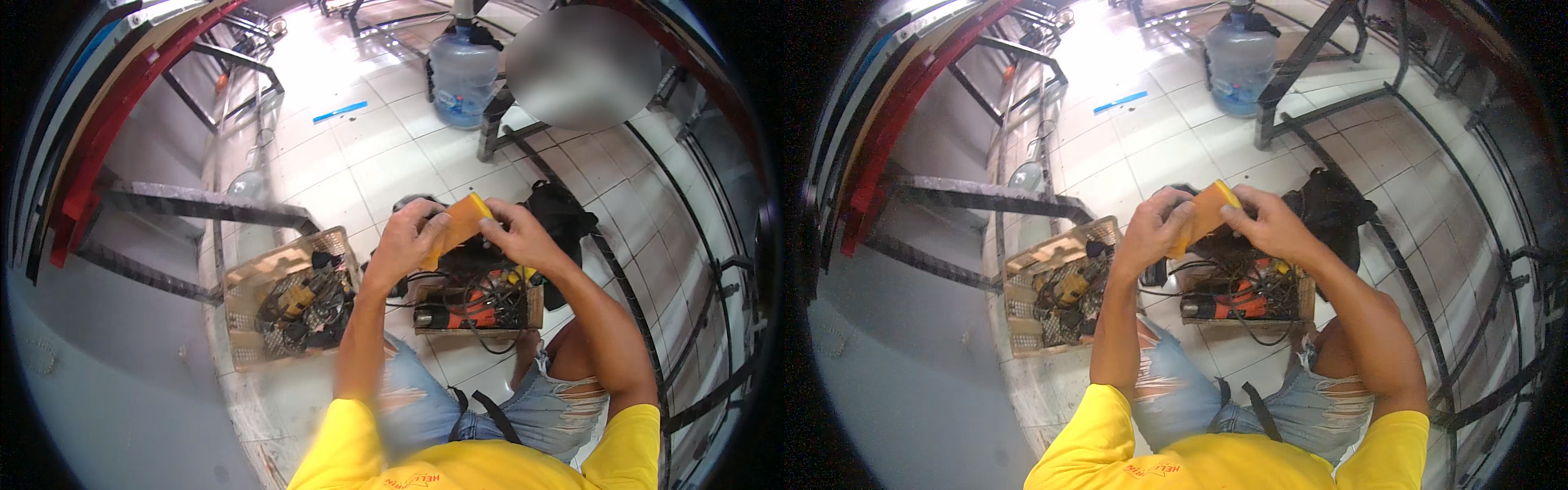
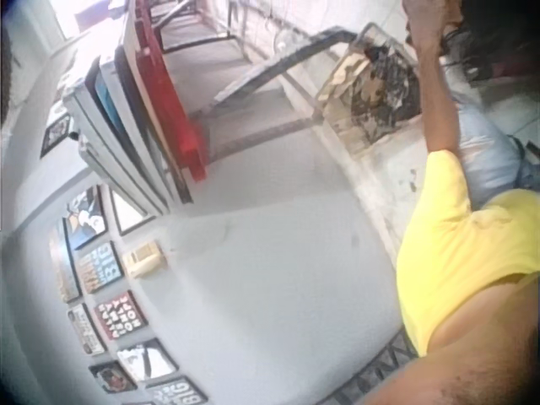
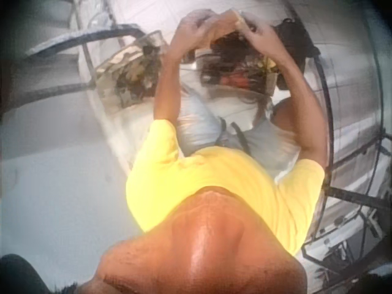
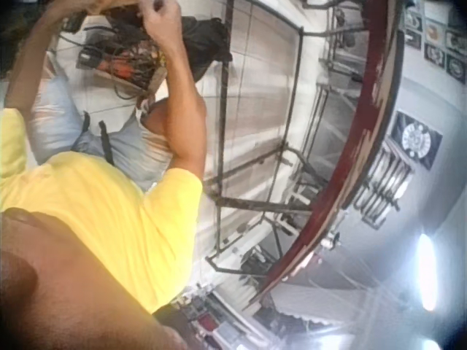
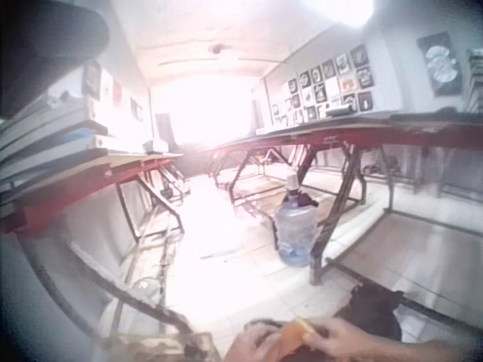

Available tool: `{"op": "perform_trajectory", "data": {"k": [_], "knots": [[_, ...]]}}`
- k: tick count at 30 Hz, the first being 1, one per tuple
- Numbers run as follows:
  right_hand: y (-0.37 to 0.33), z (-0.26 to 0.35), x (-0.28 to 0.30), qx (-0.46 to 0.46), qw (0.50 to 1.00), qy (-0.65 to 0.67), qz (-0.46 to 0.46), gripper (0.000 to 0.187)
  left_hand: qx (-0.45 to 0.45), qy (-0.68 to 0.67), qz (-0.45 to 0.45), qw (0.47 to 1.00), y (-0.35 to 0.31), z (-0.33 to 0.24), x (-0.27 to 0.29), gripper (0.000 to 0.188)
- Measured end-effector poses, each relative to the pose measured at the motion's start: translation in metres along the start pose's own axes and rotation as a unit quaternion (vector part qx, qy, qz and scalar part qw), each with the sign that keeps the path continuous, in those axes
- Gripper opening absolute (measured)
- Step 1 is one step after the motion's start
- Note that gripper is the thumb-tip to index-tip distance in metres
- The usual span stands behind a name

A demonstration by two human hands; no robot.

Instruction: The person sits on the floor of a printing workshop and uses a hand scraper to remove material from a yellow squeegee. They pick up and move various tools, including heat guns and other squeegees, between a plastic crate and a black bag.

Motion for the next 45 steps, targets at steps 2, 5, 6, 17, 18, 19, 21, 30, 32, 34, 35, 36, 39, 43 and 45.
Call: {"op": "perform_trajectory", "data": {"k": [2, 5, 6, 17, 18, 19, 21, 30, 32, 34, 35, 36, 39, 43, 45], "knots": [[-0.008, -0.013, 0.006, -0.065, 0.995, 0.079, -0.014, 0.035, 0.041, -0.054, 0.005, 0.998, 0.01, 0.001, -0.023, 0.027], [-0.012, -0.027, 0.01, -0.103, 0.972, 0.204, -0.048, 0.041, 0.004, -0.08, 0.001, 0.997, 0.015, 0.001, -0.037, 0.029], [-0.014, -0.027, 0.01, -0.11, 0.962, 0.245, -0.058, 0.041, -0.008, -0.071, -0.011, 0.997, 0.013, -0.003, -0.038, 0.034], [-0.023, -0.034, -0.034, -0.243, 0.793, 0.558, 0.005, 0.046, -0.119, -0.24, -0.079, 0.96, 0.003, 0.002, -0.041, 0.039], [-0.023, -0.029, -0.036, -0.244, 0.785, 0.569, 0.011, 0.046, -0.135, -0.242, -0.083, 0.957, 0.003, -0.001, -0.04, 0.04], [-0.024, -0.027, -0.038, -0.245, 0.776, 0.581, 0.016, 0.047, -0.151, -0.246, -0.086, 0.953, 0.002, -0.002, -0.04, 0.041], [-0.025, -0.026, -0.042, -0.251, 0.769, 0.588, 0.032, 0.047, -0.183, -0.256, -0.092, 0.945, 0.0, -0.001, -0.04, 0.042], [-0.032, -0.022, -0.048, -0.22, 0.734, 0.638, 0.074, 0.05, -0.249, -0.308, -0.096, 0.913, -0.005, -0.018, -0.048, 0.047], [-0.03, -0.022, -0.041, -0.203, 0.762, 0.612, 0.06, 0.049, -0.266, -0.28, -0.091, 0.918, -0.005, -0.026, -0.045, 0.045], [-0.028, -0.02, -0.022, -0.186, 0.823, 0.536, 0.006, 0.043, -0.237, -0.212, -0.092, 0.944, 0.001, -0.026, -0.039, 0.043], [-0.023, -0.016, -0.003, -0.126, 0.918, 0.374, -0.045, 0.041, -0.198, -0.157, -0.095, 0.963, 0.009, -0.021, -0.033, 0.041], [-0.02, -0.006, 0.013, -0.06, 0.974, 0.196, -0.095, 0.039, -0.159, -0.101, -0.098, 0.977, 0.014, -0.017, -0.031, 0.04], [-0.02, 0.022, 0.032, 0.024, 0.983, -0.122, -0.133, 0.028, -0.093, -0.046, -0.12, 0.987, 0.019, 0.005, -0.03, 0.041], [-0.023, 0.034, 0.032, 0.051, 0.96, -0.22, -0.167, 0.026, -0.055, -0.021, -0.163, 0.985, 0.014, 0.018, -0.033, 0.044], [-0.025, 0.036, 0.03, 0.063, 0.957, -0.215, -0.183, 0.026, -0.032, -0.015, -0.184, 0.982, 0.012, 0.021, -0.034, 0.045]]}}
Point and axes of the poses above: each hand's wrist, its own y-axis towards the middle knuckle, its own x-axis out of the back of the hand, z = x × y, the point moved 8 cm from there along y, towards the middle knuckle, and after that the axes turned 15 degrees about -y, right-handed, at the moved point
